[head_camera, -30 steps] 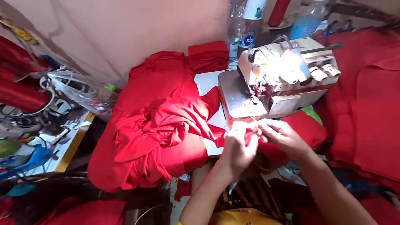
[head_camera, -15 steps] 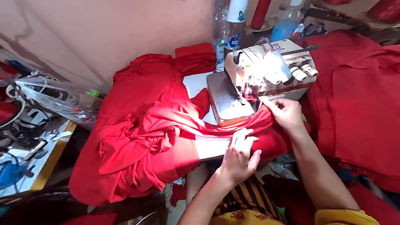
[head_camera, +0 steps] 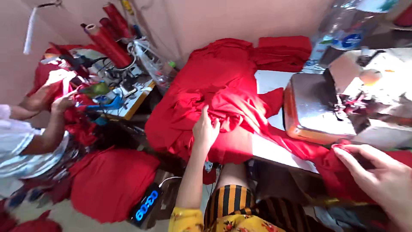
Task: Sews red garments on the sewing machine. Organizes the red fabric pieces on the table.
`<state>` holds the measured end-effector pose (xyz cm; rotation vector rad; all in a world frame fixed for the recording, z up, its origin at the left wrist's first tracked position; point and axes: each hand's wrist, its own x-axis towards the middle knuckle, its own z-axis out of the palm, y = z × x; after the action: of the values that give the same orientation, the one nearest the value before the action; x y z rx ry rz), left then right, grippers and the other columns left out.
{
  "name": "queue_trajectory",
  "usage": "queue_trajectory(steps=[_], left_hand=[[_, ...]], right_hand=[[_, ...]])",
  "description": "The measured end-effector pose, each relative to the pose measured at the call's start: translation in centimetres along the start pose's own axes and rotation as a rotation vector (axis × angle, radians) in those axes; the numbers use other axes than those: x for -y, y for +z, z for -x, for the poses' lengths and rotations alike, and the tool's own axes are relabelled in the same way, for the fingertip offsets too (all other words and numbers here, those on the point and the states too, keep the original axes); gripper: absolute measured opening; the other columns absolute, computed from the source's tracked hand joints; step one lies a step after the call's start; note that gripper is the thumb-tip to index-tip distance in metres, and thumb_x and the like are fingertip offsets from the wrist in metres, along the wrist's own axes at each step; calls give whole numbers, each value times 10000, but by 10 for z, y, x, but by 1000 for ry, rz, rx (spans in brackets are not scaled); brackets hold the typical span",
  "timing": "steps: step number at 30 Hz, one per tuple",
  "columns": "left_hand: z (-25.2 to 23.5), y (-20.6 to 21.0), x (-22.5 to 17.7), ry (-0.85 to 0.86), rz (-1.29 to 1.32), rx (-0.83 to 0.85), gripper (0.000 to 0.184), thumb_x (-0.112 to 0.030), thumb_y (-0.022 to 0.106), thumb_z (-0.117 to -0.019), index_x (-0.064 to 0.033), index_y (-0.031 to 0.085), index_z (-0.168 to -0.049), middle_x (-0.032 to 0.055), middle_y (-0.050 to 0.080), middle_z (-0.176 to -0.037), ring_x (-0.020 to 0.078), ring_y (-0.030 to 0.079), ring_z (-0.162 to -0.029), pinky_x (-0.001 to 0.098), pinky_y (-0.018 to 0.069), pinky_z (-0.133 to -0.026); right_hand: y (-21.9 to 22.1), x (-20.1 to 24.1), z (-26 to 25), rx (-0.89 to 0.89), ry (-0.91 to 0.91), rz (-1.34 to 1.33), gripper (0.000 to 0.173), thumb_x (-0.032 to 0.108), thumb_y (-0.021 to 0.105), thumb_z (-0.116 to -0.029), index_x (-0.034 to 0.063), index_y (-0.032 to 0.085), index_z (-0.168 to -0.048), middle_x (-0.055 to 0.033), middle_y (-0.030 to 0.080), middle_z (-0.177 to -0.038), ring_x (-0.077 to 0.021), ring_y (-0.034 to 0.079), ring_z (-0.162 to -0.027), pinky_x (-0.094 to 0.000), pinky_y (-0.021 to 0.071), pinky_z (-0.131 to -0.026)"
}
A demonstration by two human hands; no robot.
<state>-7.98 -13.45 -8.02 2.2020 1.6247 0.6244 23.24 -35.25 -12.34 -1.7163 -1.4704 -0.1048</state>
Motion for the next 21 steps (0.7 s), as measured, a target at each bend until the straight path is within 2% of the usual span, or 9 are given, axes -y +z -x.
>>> queue_trajectory(steps=[2, 5, 7, 10, 13, 15, 16, 19, 21], left_hand=[[-29, 4, -4, -83, -44, 170, 753, -327, 681, -967, -73, 319, -1575, 250, 710, -1054, 454, 687, -1007, 656, 522, -855], [-48, 24, -11, 40, 76, 161, 416, -235, 617, -1003, -59, 586, -1379, 264, 698, -1125, 475, 666, -1058, 693, 509, -833], [-48, 26, -19, 123, 158, 13, 287, -154, 529, -1040, -37, 647, -1275, 247, 694, -1146, 444, 680, -1043, 643, 536, -815], [-36, 34, -26, 482, 362, -106, 256, 3, 607, -928, 39, 702, -1164, 231, 647, -1203, 344, 644, -1114, 488, 541, -959], [27, 39, -37, 672, 617, 187, 260, 56, 636, -868, 112, 711, -1110, 267, 678, -1171, 345, 629, -1173, 450, 471, -1054], [82, 41, -43, 691, 636, 342, 173, 15, 635, -914, 114, 720, -1028, 236, 723, -1046, 307, 685, -1070, 422, 508, -983], [106, 52, -45, 776, 675, 323, 148, 37, 657, -871, 88, 742, -981, 202, 732, -1000, 296, 685, -1031, 421, 500, -975], [159, 63, -38, 855, 643, 493, 155, -19, 662, -906, -6, 764, -1022, 139, 736, -1078, 318, 656, -1128, 530, 410, -1055], [173, 45, -20, 797, 700, 683, 212, -3, 598, -912, 22, 746, -1061, 172, 714, -1114, 336, 629, -1156, 522, 393, -1065]], right_hand=[[12, 18, -7, 88, -139, -107, 337, 237, 554, -978, -53, 727, -978, -191, 696, -873, -137, 619, -776, -239, 497, -728], [24, 35, -15, 405, -296, -238, 342, 320, 532, -991, 104, 764, -1118, -104, 721, -1034, -115, 664, -870, -245, 545, -757], [19, 47, -25, 626, -363, -287, 358, 391, 587, -970, 191, 746, -1221, -84, 682, -1175, -129, 660, -1008, -265, 563, -829], [11, 74, -62, 622, -454, -341, 342, 354, 600, -983, 80, 747, -1126, -125, 696, -1136, -128, 655, -958, -282, 557, -825], [47, 142, -111, 488, -594, -356, 312, 289, 540, -1018, 51, 743, -1033, -52, 705, -971, -46, 639, -896, -224, 538, -814], [100, 196, -131, 595, -730, -352, 244, 145, 546, -961, 46, 756, -1038, -83, 718, -999, -153, 689, -932, -341, 577, -830], [130, 219, -134, 745, -776, -334, 255, 38, 560, -938, 45, 757, -1099, -122, 718, -1081, -241, 692, -1011, -436, 573, -872], [216, 265, -133, 1132, -900, -32, 574, -132, 572, -910, 133, 613, -1418, -155, 502, -1527, -396, 434, -1423, -607, 409, -1080], [260, 269, -132, 1099, -999, 124, 592, -120, 572, -938, 139, 564, -1471, -184, 447, -1572, -440, 336, -1487, -664, 332, -1123]])
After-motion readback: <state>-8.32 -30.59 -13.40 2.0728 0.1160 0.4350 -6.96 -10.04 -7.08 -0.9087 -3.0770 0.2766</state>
